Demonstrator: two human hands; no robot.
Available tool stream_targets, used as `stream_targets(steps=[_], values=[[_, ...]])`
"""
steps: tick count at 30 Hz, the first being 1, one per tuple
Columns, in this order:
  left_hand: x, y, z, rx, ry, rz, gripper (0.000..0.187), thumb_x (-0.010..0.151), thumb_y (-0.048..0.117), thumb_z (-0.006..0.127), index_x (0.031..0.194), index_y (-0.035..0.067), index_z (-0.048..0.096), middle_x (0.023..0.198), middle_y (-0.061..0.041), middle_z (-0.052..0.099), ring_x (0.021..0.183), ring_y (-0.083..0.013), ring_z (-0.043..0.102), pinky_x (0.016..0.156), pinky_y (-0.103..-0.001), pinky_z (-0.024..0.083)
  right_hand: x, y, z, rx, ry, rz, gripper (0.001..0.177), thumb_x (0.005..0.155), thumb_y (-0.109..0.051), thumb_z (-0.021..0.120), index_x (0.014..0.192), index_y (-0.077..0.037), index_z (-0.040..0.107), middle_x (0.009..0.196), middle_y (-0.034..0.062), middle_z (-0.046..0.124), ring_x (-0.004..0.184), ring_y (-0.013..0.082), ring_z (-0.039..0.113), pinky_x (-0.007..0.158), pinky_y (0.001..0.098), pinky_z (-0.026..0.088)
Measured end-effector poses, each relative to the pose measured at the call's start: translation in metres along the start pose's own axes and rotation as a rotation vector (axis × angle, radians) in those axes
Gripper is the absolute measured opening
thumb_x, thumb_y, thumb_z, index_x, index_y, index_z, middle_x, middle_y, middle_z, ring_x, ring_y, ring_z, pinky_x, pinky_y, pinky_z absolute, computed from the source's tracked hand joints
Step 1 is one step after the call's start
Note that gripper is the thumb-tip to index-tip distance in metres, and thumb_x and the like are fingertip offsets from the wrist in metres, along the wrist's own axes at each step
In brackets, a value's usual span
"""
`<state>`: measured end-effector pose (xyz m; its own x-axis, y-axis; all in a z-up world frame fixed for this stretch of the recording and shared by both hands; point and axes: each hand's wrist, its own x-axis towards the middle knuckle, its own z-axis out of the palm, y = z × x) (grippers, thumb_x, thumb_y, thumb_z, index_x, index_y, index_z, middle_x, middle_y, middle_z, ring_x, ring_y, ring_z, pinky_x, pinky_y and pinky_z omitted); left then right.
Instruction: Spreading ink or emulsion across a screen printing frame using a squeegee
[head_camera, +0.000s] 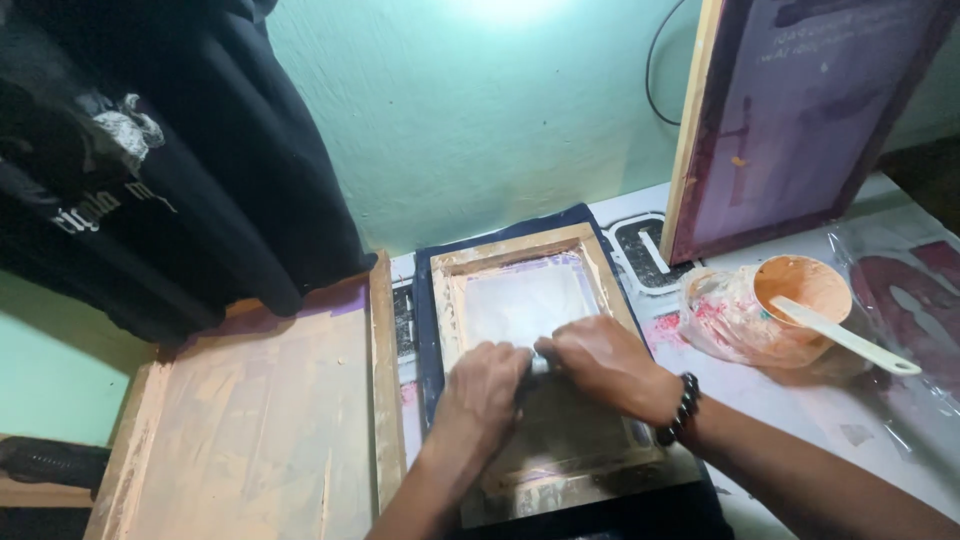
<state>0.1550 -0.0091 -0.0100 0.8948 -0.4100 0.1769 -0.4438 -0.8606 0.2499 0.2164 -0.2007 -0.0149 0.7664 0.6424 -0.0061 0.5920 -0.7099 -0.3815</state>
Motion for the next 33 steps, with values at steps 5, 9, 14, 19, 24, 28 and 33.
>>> stream_targets(steps=[5,9,14,19,24,28,33], values=[[-0.061,0.037,0.007,0.038,-0.094,0.038,0.016,0.094,0.005,0.066,0.109,0.007,0.063,0.093,-0.011,0.068,0.077,-0.0230,0.059,0.068,-0.039,0.050,-0.057,-0.003,0.032,-0.099,-0.073,-0.208,0.029,0.106,-0.038,0.043,0.106,-0.022,0.067,0.080,0.0076,0.069,0.070,0.0335,0.068,0.065,0.0495,0.049],[-0.044,0.039,-0.020,0.067,-0.093,0.029,0.012,0.096,0.003,0.061,0.105,0.010,0.063,0.090,-0.009,0.068,0.076,-0.0249,0.062,0.070,-0.041,0.050,-0.047,-0.017,0.006,-0.168,0.008,-0.157,0.010,0.088,-0.026,0.068,0.098,-0.027,0.070,0.076,0.0039,0.071,0.066,0.0319,0.068,0.054,0.0499,0.049],[0.023,-0.032,0.016,0.279,0.356,0.100,0.017,0.079,0.016,0.073,0.096,0.020,0.071,0.081,-0.002,0.070,0.087,-0.0246,0.069,0.084,-0.040,0.052,0.029,0.014,0.009,-0.360,0.386,-0.156,0.010,0.086,-0.027,0.070,0.095,-0.023,0.068,0.090,0.0003,0.073,0.085,0.0250,0.072,0.070,0.0404,0.058],[0.010,-0.065,0.069,0.083,0.102,0.021,0.039,0.063,0.016,0.085,0.098,0.018,0.067,0.083,-0.003,0.066,0.087,-0.0275,0.068,0.083,-0.042,0.057,0.014,0.010,0.025,-0.217,0.246,-0.250,0.015,0.091,-0.014,0.057,0.100,-0.010,0.069,0.084,0.0133,0.072,0.086,0.0371,0.073,0.068,0.0495,0.057],[0.016,-0.034,-0.006,0.016,0.034,-0.008,0.024,0.076,0.017,0.075,0.099,0.018,0.069,0.080,-0.003,0.067,0.083,-0.0305,0.071,0.075,-0.045,0.056,0.022,0.012,-0.006,-0.229,0.056,-0.078,0.011,0.080,-0.024,0.064,0.091,-0.021,0.067,0.080,0.0039,0.072,0.085,0.0339,0.073,0.072,0.0541,0.059],[0.077,-0.071,-0.006,0.147,0.267,0.015,0.024,0.090,0.012,0.060,0.111,0.019,0.067,0.089,-0.008,0.064,0.092,-0.0332,0.068,0.076,-0.048,0.054,0.073,0.013,-0.051,-0.259,0.168,-0.043,0.022,0.076,-0.029,0.071,0.093,-0.018,0.064,0.083,0.0029,0.071,0.088,0.0324,0.072,0.074,0.0516,0.058],[0.099,-0.117,0.036,0.108,0.240,0.048,0.018,0.090,0.022,0.061,0.107,0.023,0.065,0.082,-0.007,0.062,0.086,-0.0324,0.068,0.075,-0.047,0.056,0.103,0.045,-0.030,-0.301,0.168,-0.061,0.029,0.073,-0.040,0.075,0.087,-0.018,0.062,0.078,0.0035,0.068,0.084,0.0330,0.072,0.073,0.0517,0.057]])
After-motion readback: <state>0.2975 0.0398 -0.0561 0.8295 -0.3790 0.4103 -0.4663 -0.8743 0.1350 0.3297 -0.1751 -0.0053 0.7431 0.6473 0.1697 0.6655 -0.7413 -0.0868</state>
